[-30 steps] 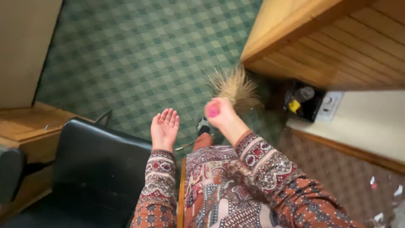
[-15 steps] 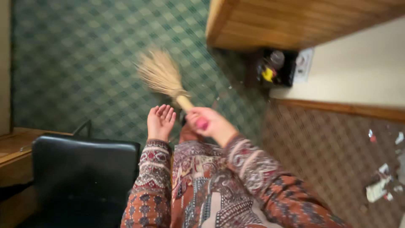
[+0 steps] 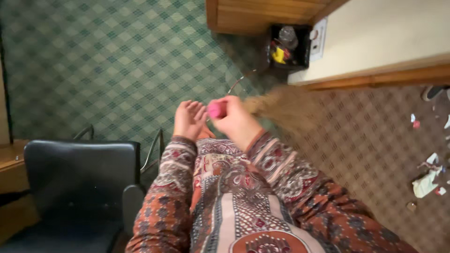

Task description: The person sweeps the floor of a bedroom using a traditional straw broom. They move around the room, sweeping under a bed, around a chair, and near a wardrobe, gathering debris into a pile.

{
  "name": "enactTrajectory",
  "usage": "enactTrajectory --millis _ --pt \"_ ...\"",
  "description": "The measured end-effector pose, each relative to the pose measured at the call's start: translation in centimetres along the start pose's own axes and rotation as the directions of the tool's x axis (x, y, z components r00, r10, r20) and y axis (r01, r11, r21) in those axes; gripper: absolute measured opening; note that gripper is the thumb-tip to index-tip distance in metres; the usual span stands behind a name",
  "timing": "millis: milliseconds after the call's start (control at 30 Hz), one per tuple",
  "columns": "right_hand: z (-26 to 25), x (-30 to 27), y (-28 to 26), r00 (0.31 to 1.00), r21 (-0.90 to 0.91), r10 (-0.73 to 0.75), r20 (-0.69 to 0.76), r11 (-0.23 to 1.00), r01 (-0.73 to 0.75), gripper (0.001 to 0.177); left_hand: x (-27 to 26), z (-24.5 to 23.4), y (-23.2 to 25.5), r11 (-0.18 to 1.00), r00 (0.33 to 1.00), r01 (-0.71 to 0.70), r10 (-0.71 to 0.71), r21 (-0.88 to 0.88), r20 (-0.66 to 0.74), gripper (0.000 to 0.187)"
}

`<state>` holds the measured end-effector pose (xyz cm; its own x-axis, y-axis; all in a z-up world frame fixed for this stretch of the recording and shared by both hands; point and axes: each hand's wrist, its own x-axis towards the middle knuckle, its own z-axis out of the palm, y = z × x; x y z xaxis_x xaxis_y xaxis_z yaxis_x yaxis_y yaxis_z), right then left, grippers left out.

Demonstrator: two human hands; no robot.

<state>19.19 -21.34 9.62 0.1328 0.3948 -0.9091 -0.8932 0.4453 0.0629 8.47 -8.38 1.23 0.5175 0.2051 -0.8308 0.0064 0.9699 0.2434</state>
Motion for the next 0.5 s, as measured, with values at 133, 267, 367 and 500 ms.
enactTrajectory --millis 133,267,367,500 --pt "0.9 -3.8 4.2 0.982 0.095 0.097 0.162 0.989 -0.114 0.012 -1.5 -1.6 0.8 0.999 0.999 -0.031 0.031 0.012 -0.039 0.054" --pt "-2.2 -3.5 1.7 0.908 0.120 0.211 0.363 0.955 -0.270 0.012 -2.1 -1.4 -0.4 0.998 0.997 -0.025 0.029 0.062 -0.066 0.053" --pt "-7.3 -3.2 -1.7 0.817 0.193 0.319 0.481 0.870 -0.454 0.015 -1.3 0.0 -2.2 0.996 0.999 0.023 -0.019 0.087 -0.048 0.050" --pt "-18.8 -2.8 -11.3 0.910 0.519 0.171 0.379 0.775 -0.362 0.014 0.1 1.8 -6.9 0.991 0.996 0.068 -0.074 0.117 0.048 0.044"
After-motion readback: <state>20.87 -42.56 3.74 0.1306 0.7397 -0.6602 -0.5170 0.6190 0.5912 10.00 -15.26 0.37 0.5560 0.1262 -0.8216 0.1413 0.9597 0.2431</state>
